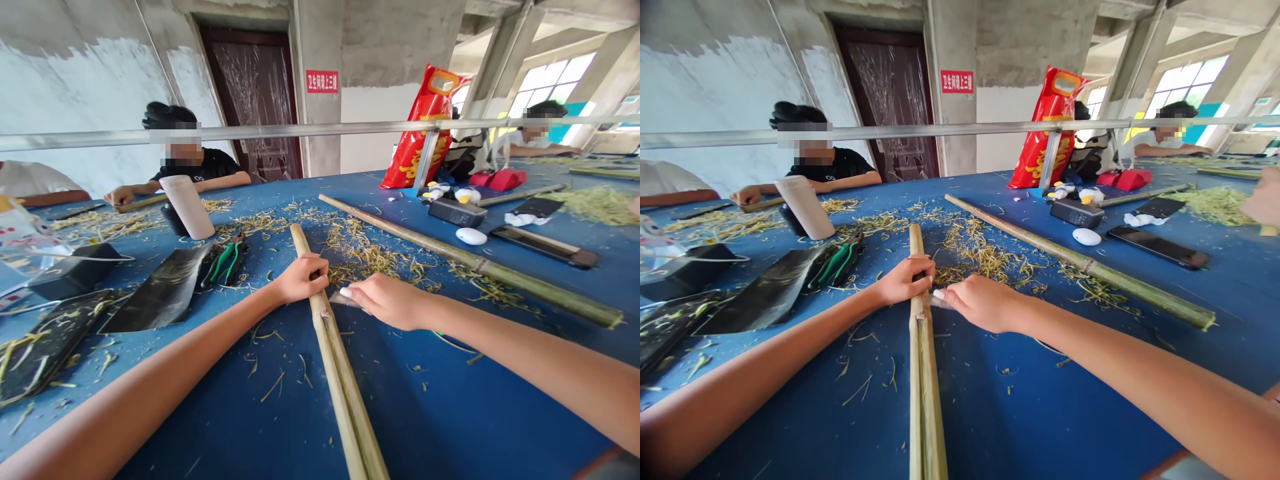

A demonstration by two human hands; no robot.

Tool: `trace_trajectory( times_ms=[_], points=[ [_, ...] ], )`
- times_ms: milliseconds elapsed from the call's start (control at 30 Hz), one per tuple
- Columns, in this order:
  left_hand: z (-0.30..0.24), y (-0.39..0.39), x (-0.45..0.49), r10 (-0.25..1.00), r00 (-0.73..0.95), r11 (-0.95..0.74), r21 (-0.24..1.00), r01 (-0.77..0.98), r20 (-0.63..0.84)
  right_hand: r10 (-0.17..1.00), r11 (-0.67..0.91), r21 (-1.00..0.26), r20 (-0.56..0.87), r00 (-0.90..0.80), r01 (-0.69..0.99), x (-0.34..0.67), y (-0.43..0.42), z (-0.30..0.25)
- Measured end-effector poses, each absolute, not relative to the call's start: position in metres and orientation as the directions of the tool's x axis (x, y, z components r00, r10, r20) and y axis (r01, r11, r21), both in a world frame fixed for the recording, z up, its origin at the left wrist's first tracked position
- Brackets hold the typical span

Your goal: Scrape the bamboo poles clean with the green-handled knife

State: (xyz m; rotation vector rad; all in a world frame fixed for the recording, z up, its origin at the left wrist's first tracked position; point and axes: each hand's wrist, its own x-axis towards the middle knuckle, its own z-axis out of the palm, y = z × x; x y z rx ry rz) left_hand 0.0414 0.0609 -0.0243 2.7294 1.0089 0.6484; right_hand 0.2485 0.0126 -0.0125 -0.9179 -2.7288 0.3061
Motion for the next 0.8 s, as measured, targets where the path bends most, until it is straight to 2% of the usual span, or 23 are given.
trace_trajectory(
  times_ms=[67,233,333,433,667,800],
  points=[
    [-0.026,0.062,0.041,0.652,0.675,-0.758,0.286,0.586,0.345,0.645,0.763,-0.239,0.22,-0.732,0.601,0.241,0.01,-0.012],
    [-0.027,0.062,0.041,0.647,0.682,-0.763,0.288,0.579,0.342,0.631,0.759,0.049,0.189,-0.752,0.649,0.225,0.003,-0.016],
    [-0.026,0.062,0.042,0.645,0.682,-0.764,0.296,0.573,0.345,0.641,0.738,0.114,0.188,-0.744,0.665,0.224,0.001,-0.017],
    [-0.026,0.062,0.042,0.644,0.684,-0.765,0.301,0.569,0.344,0.63,0.755,0.094,0.171,-0.758,0.649,0.226,0.004,-0.016],
    [-0.028,0.063,0.04,0.645,0.688,-0.763,0.325,0.559,0.332,0.561,0.826,-0.116,0.08,-0.824,0.552,0.232,0.015,-0.019],
    [-0.027,0.063,0.04,0.648,0.687,-0.76,0.33,0.56,0.328,0.544,0.831,-0.183,0.065,-0.837,0.526,0.233,0.018,-0.019]
  ],
)
